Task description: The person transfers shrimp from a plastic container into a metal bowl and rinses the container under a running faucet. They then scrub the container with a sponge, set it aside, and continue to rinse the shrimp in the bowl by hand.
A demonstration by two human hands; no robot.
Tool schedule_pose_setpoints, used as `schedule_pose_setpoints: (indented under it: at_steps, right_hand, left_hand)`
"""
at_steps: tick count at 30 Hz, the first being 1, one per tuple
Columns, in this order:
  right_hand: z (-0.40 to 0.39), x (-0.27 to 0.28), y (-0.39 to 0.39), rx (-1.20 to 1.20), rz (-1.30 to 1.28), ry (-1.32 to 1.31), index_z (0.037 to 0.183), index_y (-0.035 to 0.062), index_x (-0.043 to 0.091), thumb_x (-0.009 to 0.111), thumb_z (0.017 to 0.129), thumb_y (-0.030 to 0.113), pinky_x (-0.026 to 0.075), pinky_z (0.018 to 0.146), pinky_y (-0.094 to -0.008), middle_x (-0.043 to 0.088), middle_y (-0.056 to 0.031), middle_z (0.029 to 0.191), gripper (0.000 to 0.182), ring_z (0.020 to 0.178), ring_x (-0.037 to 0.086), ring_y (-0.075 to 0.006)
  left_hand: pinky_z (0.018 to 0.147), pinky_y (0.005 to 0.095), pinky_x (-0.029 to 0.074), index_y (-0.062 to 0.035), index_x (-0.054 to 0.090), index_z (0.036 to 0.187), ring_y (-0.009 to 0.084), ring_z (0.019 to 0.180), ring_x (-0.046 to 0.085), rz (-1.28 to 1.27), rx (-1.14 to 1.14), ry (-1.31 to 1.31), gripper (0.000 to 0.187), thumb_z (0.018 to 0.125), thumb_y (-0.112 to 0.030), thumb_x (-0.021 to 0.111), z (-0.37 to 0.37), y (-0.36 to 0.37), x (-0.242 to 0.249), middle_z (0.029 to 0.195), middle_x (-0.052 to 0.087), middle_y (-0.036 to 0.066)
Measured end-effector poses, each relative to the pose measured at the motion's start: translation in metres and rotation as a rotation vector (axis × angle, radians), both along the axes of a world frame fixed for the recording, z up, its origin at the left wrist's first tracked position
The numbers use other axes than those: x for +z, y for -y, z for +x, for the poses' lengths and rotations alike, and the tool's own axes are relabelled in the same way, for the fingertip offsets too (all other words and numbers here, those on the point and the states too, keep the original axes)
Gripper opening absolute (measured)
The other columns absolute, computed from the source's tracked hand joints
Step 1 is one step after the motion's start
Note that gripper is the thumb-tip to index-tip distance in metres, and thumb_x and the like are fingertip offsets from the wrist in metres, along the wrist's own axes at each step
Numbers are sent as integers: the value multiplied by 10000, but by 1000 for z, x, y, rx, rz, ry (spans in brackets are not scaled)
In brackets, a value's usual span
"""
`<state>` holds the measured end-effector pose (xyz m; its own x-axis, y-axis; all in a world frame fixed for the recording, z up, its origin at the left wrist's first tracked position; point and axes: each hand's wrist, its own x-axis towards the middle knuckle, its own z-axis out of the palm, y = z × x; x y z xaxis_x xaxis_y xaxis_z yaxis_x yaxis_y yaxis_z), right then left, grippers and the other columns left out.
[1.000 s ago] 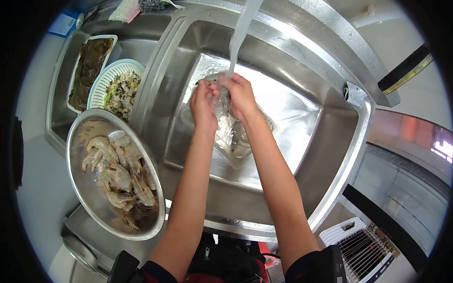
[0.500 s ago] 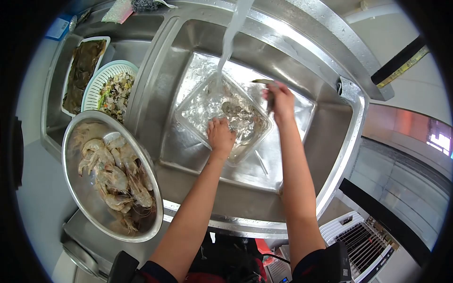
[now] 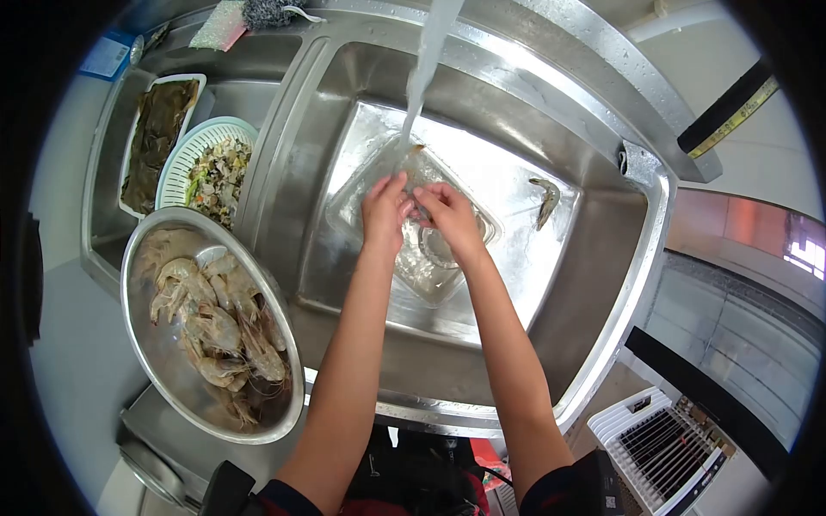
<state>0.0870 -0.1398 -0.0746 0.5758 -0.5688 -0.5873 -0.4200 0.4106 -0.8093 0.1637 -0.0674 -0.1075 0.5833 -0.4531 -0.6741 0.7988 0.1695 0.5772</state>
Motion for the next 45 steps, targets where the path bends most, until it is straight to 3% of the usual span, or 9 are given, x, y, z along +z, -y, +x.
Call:
schedule_pose_setpoints:
  at_steps: [16,22,27,32,34,36,40,43,45]
  right_hand:
    - [29,4,11,-58,190,180,926,-64,528,567,736,26,457,610,-200,575,-90,788,213,698,555,-121]
    - [34,11,18,-73,122,164,916,-29,551,578,734,64,427,653,-215,582,-64,817,207,725,556,-123]
    - [26,10,23,-94,110,184,919,-4,547,573,746,84,425,702,-246,577,-78,846,197,756,556,-150]
    - [-30,-2,59,-285,29,87,904,13,570,604,713,124,399,660,-214,593,-49,796,223,721,553,-113]
    - [-59,-7,76,-288,-326,-165,934,-20,547,605,704,124,410,695,-264,589,-90,807,277,785,550,-176]
    - [-75,-16,74,-147,-1122,-399,933,-38,531,594,699,107,403,731,-295,580,-140,792,283,821,542,-238]
    - [-72,-19,31,210,-928,-350,868,6,540,576,703,143,433,636,-377,555,-168,793,218,702,549,-307]
    - [-63,-36,-1,509,-968,-524,968,13,475,585,642,106,429,718,-381,498,-203,951,356,835,499,-345]
    - [-58,-53,-12,465,-1070,-564,985,11,460,589,635,99,418,737,-380,480,-200,979,384,869,476,-349]
  left_hand:
    - [744,277,382,3,434,1074,154,875,485,-182,176,100,339,821,-215,489,27,24,15,978,506,109]
    - [617,229,376,3,516,956,129,751,506,-246,246,40,292,841,-257,449,27,28,17,909,560,97]
    - [799,306,353,12,417,1099,185,963,450,-199,-79,190,436,854,-347,388,25,25,20,1138,449,139]
    - [895,373,272,13,434,1097,221,1071,375,20,23,56,533,826,-443,379,15,21,13,1201,389,138]
    - [915,390,247,12,444,1091,232,1094,356,69,76,19,553,816,-463,378,12,8,1,1206,384,136]
    - [931,303,255,5,392,1153,249,1165,298,243,78,137,494,808,-342,456,5,-8,-9,1221,358,164]
    - [919,324,274,-2,452,1078,279,1125,334,329,-229,351,397,754,-217,536,-18,-22,-26,1156,410,160]
    - [872,363,320,-20,490,1003,290,981,415,755,-447,1303,391,633,-82,598,-37,-19,-36,999,468,145]
    - [863,364,326,-28,491,999,290,987,412,785,-504,1247,391,629,-86,604,-38,-16,-39,1004,471,137]
